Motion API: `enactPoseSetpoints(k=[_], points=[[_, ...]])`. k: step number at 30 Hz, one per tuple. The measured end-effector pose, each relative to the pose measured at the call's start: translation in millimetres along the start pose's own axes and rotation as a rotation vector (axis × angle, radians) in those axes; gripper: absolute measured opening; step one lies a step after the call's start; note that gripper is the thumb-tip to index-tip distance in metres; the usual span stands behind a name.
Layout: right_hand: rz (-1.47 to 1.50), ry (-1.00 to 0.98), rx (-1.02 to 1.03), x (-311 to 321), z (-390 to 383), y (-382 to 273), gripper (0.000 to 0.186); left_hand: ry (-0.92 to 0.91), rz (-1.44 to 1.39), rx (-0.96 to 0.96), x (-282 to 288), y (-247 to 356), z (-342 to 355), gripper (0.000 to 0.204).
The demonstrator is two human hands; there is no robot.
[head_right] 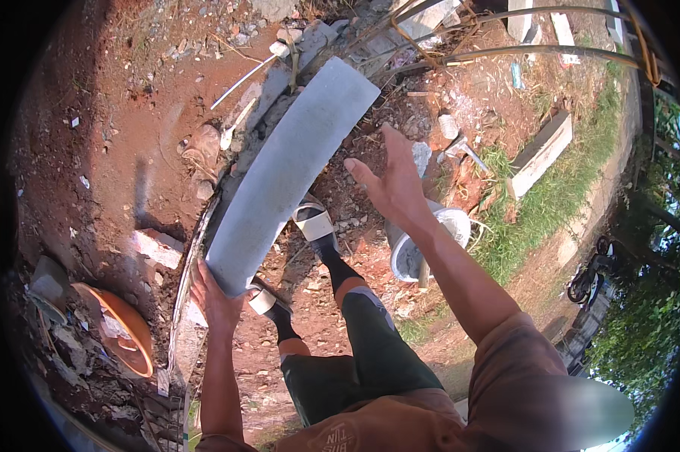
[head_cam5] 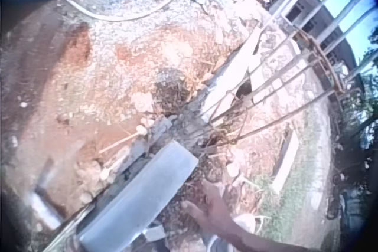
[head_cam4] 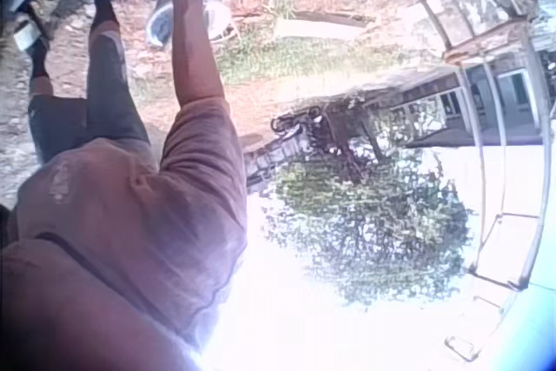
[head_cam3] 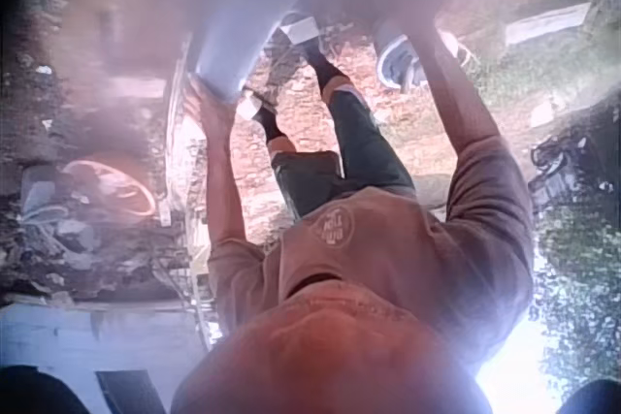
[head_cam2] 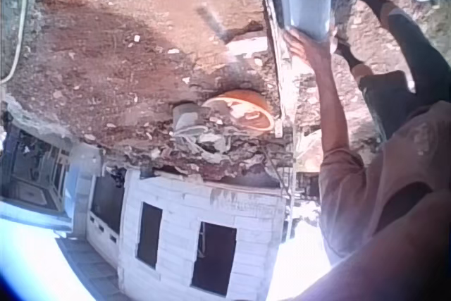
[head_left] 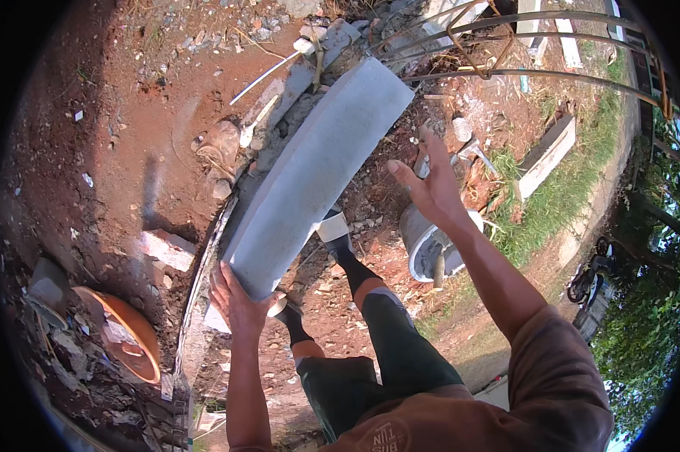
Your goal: The person scoops wet cement from a bucket with a trowel and spreads it along a narrow trench. They place a long concrete block into the trench, press it into the mortar, and tap it with the trowel to level it. The person repeats this process by applying more cement and setting another block in line.
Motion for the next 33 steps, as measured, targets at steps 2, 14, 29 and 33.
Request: enactPoseSetpoints(k=[2,14,29,33], points=[[0.496,0.084,-0.318,-50,-37,33,0.088,0.085,-0.008,-0.079,0,0,0,0.128],[0.63,0.057,-0.313,-178,-58,23,0.079,0.358,0.029,-0.327,-4,-2,-4,0.104],[-0.007,0.014,0.015,47,-36,135,0.063,0.437,0.088,-0.282,-3,-8,-15,0.056],[-0.38,0.184,0.003,203,-6,396,0.055,0.459,0.101,-0.531,4,37,-14,0.039]])
Point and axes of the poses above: each hand's wrist, its own z-axis towards the middle knuckle, its own x-axis out of the back of the hand, y = z × x, the point moved 8 cm from there along z, towards the middle knuckle, and after that the axes turned 6 degrees about z, right-handed, at the moved point
